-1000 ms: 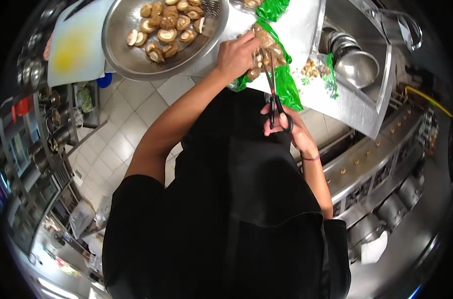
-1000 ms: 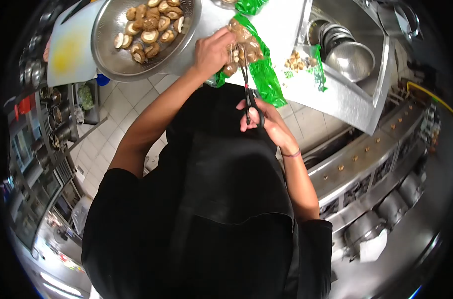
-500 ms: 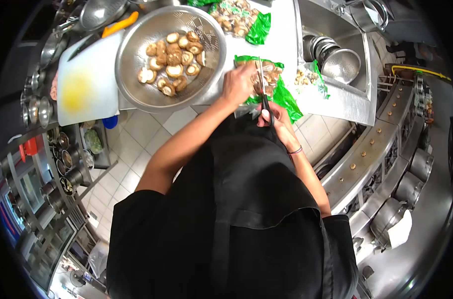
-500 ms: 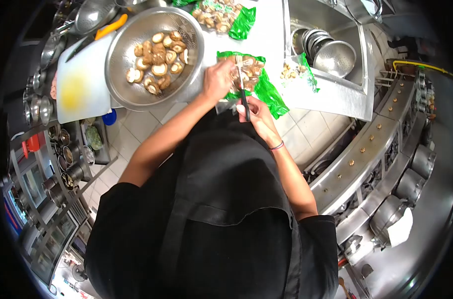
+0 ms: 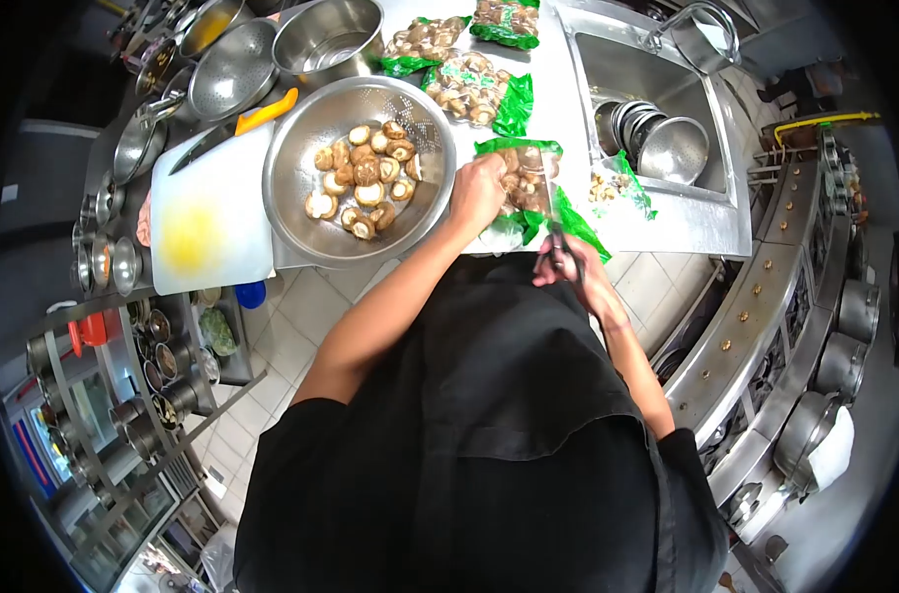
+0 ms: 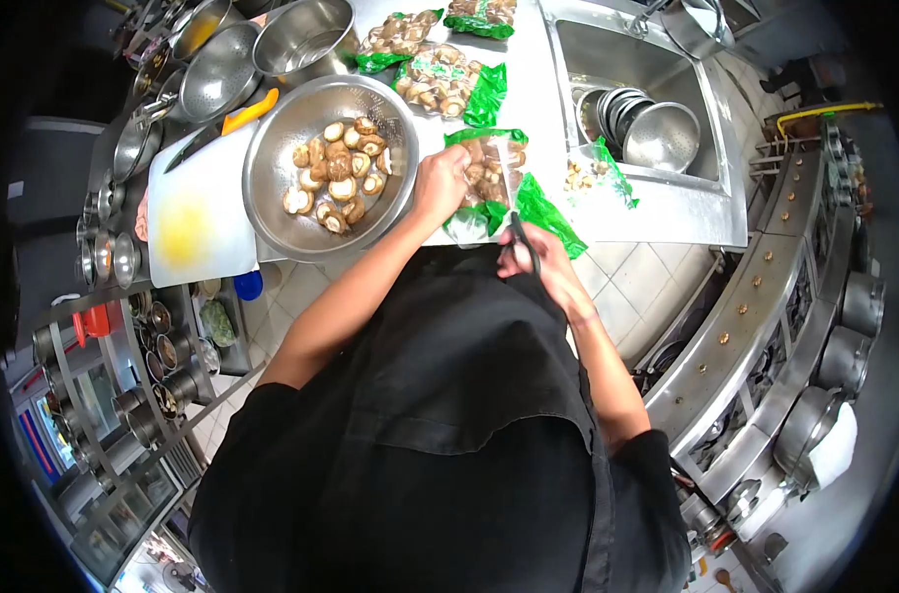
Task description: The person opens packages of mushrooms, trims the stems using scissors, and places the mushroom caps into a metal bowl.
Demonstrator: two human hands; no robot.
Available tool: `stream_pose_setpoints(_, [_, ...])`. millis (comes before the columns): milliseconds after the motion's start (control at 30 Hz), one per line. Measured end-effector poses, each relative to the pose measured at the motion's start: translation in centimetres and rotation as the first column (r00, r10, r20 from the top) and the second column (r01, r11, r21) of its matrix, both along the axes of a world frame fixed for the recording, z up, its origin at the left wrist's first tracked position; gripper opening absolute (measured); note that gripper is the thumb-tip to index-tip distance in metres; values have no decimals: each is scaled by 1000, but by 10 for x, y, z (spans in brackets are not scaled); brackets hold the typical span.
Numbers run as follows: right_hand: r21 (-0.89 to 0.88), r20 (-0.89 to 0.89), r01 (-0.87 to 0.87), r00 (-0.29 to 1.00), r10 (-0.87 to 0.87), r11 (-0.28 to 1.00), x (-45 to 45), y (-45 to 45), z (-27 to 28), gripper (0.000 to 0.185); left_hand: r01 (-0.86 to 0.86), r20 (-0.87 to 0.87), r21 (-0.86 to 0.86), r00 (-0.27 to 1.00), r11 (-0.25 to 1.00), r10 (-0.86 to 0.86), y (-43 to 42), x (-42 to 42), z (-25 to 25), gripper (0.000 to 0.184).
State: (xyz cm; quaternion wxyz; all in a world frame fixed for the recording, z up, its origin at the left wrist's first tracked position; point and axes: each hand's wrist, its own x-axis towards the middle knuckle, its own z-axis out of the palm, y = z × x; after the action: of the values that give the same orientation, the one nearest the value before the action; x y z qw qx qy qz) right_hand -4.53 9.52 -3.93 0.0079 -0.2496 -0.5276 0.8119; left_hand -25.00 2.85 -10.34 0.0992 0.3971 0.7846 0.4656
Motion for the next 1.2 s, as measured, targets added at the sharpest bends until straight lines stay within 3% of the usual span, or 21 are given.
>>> stream_pose_setpoints(67, [173, -121, 232, 969, -213, 957, 9, 6, 20, 32, -65, 46, -33, 997, 997, 66, 2, -1, -6, 8])
stream_pose_setpoints(133, [490, -56, 353, 925, -375, 797, 2, 25, 29, 27, -58, 133, 116, 990, 991, 43, -3, 6, -5, 4])
stream_pose_setpoints(200, [717, -128, 343, 921, -369, 607, -46, 32, 23, 28, -26, 158, 148, 987, 989, 2, 0, 12, -7, 2])
stream_pose_setpoints(267, [821, -118, 269, 943, -312, 503, -76, 42, -9, 35, -29, 368, 94, 930, 995, -8, 2, 15, 0, 5])
stream_pose_setpoints(333, [928, 16, 104, 947, -319, 357, -95, 49, -40, 36, -39, 378, 158, 926, 987, -24, 4, 19, -2, 8])
stream_pose_setpoints(400, [929, -48, 165, 941, -334, 331, -104, 51, -55, 36, -44, 325, 208, 945, 977, -27, 1, 20, -1, 9])
stream_pose_setpoints(467, [803, 49, 202, 915, -400, 561, -108, 49, -54, 36, -31, 267, 219, 963, 975, -29, -1, 19, -4, 9])
stream_pose_setpoints(500, [802, 53, 193, 919, -390, 565, -110, 49, -54, 36, -28, 287, 234, 957, 972, -41, -3, 20, -6, 9])
stream_pose_setpoints(600, [891, 126, 33, 940, -317, 453, -116, 56, -49, 36, -28, 326, 225, 944, 974, -48, -6, 24, -6, 9])
stream_pose_setpoints(633, [946, 79, 22, 952, -295, 322, -119, 57, -47, 37, -30, 309, 268, 950, 963, -56, -6, 27, -2, 8])
stream_pose_setpoints(667, [947, 73, 27, 952, -296, 320, -119, 58, -44, 37, -27, 290, 311, 955, 950, -67, -6, 28, 2, 8])
stream_pose_setpoints(700, [978, 44, 14, 960, -275, 206, -120, 58, -38, 37, 85, 28, 266, 995, 960, -96, -10, 24, 4, 8])
stream_pose_setpoints(733, [996, 15, 7, 967, -253, 86, -122, 61, -32, 37, 90, 18, 271, 995, 958, -99, -10, 18, 6, 8])
stream_pose_setpoints(800, [997, -22, 39, 976, -217, 72, -126, 67, -26, 36, 169, -188, -60, 966, 984, -178, -6, 10, 11, 15])
stream_pose_setpoints(900, [996, -90, 91, 986, -138, 2, -137, 76, -22, 34, 221, -251, -112, 937, 969, -243, 4, -4, 21, 11])
stream_pose_setpoints(933, [996, -86, 87, 986, -140, 5, -140, 82, -19, 34, 262, -261, -122, 922, 957, -286, 4, -6, 31, 8])
stream_pose_setpoints(1000, [987, -41, 69, 980, -193, 144, -147, 97, -11, 31, 252, -288, -91, 920, 963, -268, -1, -3, 42, 6])
stream_pose_setpoints(1067, [982, -44, 90, 964, -263, 166, -151, 117, -9, 31, 238, -372, -49, 897, 970, -239, -5, -7, 41, 6])
stream_pose_setpoints(1200, [971, 65, 21, 935, -349, 239, -150, 161, -22, 33, 230, -261, -131, 930, 964, -258, -24, 5, 31, 3])
